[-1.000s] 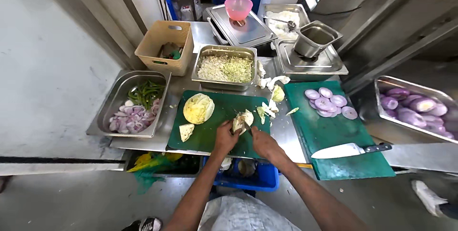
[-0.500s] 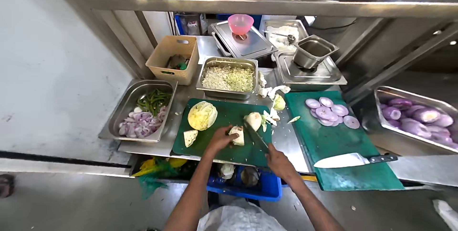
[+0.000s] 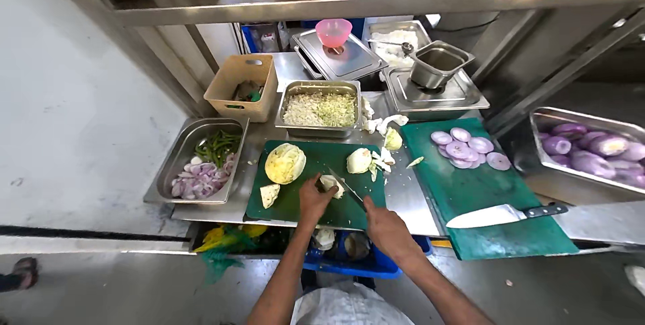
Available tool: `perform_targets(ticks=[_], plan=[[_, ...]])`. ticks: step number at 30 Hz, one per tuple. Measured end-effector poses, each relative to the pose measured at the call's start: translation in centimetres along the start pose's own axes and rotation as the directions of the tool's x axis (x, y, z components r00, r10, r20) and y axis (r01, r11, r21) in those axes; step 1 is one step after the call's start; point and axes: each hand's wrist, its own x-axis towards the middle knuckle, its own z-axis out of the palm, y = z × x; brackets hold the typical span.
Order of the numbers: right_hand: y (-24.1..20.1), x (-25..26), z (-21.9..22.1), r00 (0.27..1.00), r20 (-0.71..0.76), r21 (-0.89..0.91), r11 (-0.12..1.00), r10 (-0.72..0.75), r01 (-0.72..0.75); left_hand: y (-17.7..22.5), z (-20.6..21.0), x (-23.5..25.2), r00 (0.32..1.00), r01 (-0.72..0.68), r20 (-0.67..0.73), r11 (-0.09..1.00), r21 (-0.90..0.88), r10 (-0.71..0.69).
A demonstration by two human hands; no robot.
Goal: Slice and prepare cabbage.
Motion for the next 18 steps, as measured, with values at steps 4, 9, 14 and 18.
perform_targets(ticks=[4, 9, 14, 18], plan=[[-0.9, 0.7, -0.3, 0.998, 0.069, -0.037, 0.999, 0.003, 0.000, -0.1, 0.1, -0.2, 1.000, -0.020, 0.001, 0.999, 0.041, 0.020], [-1.3, 4.8, 3.9, 0.995, 0.100, -0.003, 1.000, 0.021, -0.021, -1.1, 0.4, -0.2, 0.999, -0.043, -0.001, 0.999, 0.005, 0.043], [1.5, 6.7, 4.6, 0.991, 0.112, 0.115, 0.992, -0.073, 0.060, -2.8, 0.7, -0.3, 0.998, -0.038, -0.044, 0.997, -0.072, 0.035], [4.7, 7.4, 3.2, 1.000, -0.014, 0.202, 0.979, 0.017, -0.014, -3.5, 0.7, -0.9, 0.998, -0.009, -0.058, 1.000, 0.029, 0.011]])
